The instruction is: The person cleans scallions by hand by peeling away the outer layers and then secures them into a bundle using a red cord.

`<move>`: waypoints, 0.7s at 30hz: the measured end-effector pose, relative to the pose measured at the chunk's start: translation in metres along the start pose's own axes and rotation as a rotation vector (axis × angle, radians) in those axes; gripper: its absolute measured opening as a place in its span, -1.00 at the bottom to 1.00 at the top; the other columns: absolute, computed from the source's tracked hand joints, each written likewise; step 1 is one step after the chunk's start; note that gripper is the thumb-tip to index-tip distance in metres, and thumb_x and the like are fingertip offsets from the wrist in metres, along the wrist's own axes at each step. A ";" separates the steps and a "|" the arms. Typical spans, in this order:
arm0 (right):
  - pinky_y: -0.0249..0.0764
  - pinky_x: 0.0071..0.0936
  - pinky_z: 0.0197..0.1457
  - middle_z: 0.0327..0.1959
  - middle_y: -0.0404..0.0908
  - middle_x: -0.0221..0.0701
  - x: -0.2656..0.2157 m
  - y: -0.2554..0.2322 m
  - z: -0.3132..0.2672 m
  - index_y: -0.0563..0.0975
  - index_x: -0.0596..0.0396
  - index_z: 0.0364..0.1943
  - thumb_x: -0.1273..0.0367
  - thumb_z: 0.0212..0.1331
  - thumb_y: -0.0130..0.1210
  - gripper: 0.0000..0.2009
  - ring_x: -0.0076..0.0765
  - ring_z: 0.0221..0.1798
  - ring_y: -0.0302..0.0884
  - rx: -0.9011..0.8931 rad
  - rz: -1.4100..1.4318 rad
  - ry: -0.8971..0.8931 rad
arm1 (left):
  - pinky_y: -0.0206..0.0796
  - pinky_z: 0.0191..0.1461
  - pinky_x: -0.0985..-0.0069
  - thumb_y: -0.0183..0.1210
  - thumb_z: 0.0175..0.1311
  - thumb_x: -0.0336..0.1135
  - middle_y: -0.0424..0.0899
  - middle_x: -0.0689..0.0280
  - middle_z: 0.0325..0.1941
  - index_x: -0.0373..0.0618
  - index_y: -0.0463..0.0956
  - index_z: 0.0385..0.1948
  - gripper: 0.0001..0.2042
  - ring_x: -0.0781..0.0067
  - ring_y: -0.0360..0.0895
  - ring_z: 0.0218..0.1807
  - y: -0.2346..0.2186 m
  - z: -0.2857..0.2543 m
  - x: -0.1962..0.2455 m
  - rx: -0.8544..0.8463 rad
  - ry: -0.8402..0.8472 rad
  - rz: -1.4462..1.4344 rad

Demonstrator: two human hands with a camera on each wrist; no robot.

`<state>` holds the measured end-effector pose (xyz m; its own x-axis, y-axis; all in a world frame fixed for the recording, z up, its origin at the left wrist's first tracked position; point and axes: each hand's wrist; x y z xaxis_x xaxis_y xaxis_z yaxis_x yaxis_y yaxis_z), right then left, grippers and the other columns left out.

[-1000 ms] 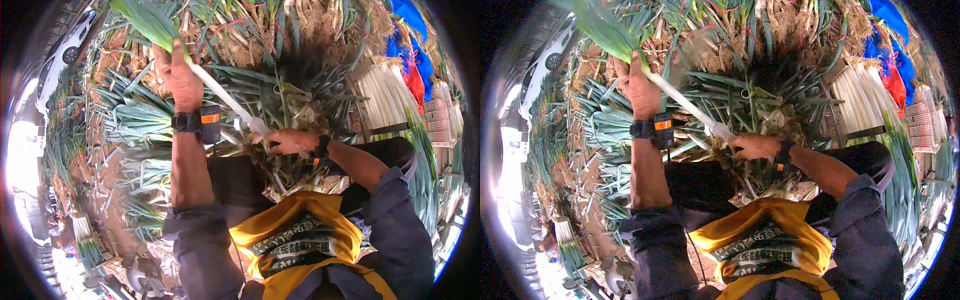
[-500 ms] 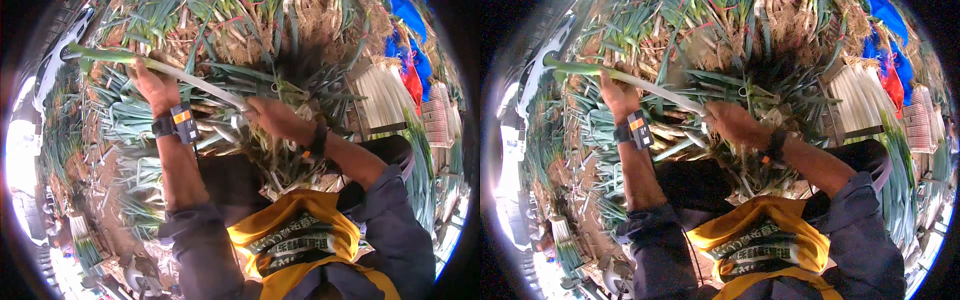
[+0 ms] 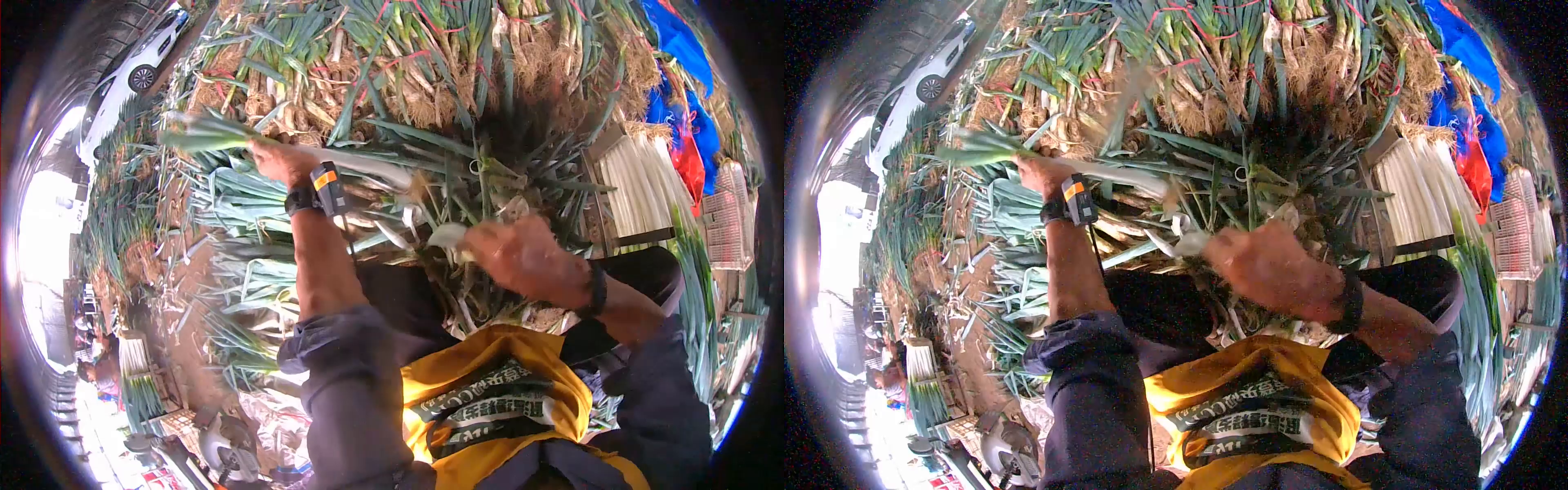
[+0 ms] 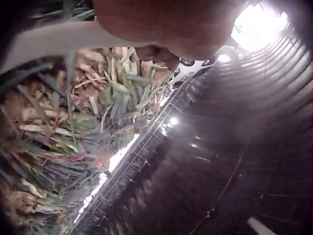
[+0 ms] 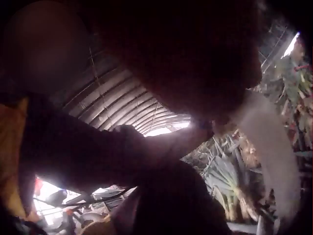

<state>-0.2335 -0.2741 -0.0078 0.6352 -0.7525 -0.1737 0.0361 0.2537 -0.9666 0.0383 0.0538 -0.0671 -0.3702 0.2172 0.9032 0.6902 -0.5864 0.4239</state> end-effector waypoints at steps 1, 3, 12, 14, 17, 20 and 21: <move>0.63 -0.17 -0.32 -0.30 0.65 -0.34 0.018 0.004 0.002 0.54 0.05 0.00 0.32 0.25 0.16 -0.73 -0.09 -0.34 0.72 -0.073 0.051 0.127 | 0.50 -0.07 0.25 -0.03 0.50 0.15 0.60 0.05 0.03 -0.40 0.41 0.22 -0.35 0.17 0.58 -0.11 -0.003 0.002 0.005 -0.100 -0.072 -0.109; 0.65 -0.09 -0.14 -0.06 0.68 -0.37 0.072 0.006 0.016 0.54 -0.01 0.21 0.23 0.31 0.19 -0.59 -0.03 -0.12 0.73 -0.199 0.139 0.412 | 0.43 -0.22 0.37 -0.10 0.55 0.09 0.57 0.19 -0.17 -0.25 0.42 0.14 -0.48 0.30 0.52 -0.27 -0.021 0.028 -0.024 -0.092 0.617 0.606; 0.43 -0.20 0.41 0.36 0.47 -0.03 0.044 0.018 0.063 0.28 -0.05 0.49 0.09 0.26 0.35 -0.24 -0.02 0.42 0.44 0.011 0.645 0.392 | 0.31 -0.36 0.56 -0.17 0.63 0.06 0.42 0.42 -0.39 -0.04 0.38 -0.18 -0.64 0.52 0.33 -0.46 -0.001 0.016 0.000 -0.691 -0.254 -0.768; 0.56 -0.42 0.12 0.19 0.59 -0.22 0.034 0.027 0.072 0.31 -0.02 0.47 0.14 0.34 0.30 -0.33 -0.25 0.15 0.60 0.232 1.103 0.193 | 0.30 -0.36 0.53 -0.11 0.56 -0.07 0.40 0.41 -0.46 -0.07 0.39 -0.28 -0.71 0.48 0.32 -0.48 0.010 -0.023 0.030 -0.435 -0.266 -0.664; 0.56 -0.54 -0.13 -0.11 0.67 -0.48 0.016 0.034 0.081 0.52 0.04 0.26 0.16 0.42 0.23 -0.56 -0.52 -0.17 0.62 0.076 1.610 0.399 | 0.35 -0.34 0.55 0.01 0.51 -0.19 0.43 0.38 -0.46 -0.08 0.39 -0.31 -0.80 0.50 0.39 -0.45 -0.005 0.000 0.016 -0.697 -0.239 -0.784; 0.50 -0.55 -0.29 -0.34 0.67 -0.56 0.011 0.038 0.074 0.64 0.09 0.01 0.16 0.47 0.17 -0.70 -0.63 -0.35 0.58 -0.008 1.773 0.607 | 0.40 -0.19 0.42 -0.02 0.51 -0.02 0.48 0.33 -0.35 -0.11 0.42 -0.16 -0.69 0.42 0.43 -0.34 -0.022 0.020 -0.007 -0.730 -0.345 -0.836; 0.47 -0.55 -0.34 -0.41 0.66 -0.56 0.009 0.040 0.069 0.66 0.10 -0.07 0.16 0.49 0.15 -0.71 -0.64 -0.39 0.57 -0.029 1.836 0.662 | 0.40 -0.16 0.41 0.07 0.45 -0.06 0.48 0.34 -0.32 -0.12 0.42 -0.13 -0.71 0.42 0.44 -0.31 -0.025 0.023 -0.010 -0.561 -0.338 -0.683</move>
<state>-0.1730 -0.2284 -0.0354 -0.4621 0.2963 -0.8358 -0.2397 0.8657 0.4394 0.0392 0.0844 -0.0855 -0.3228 0.8153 0.4806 -0.0415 -0.5195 0.8534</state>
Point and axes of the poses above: each hand's wrist, its own z-axis towards the middle knuckle, its own y-axis out of the palm, x = y × z
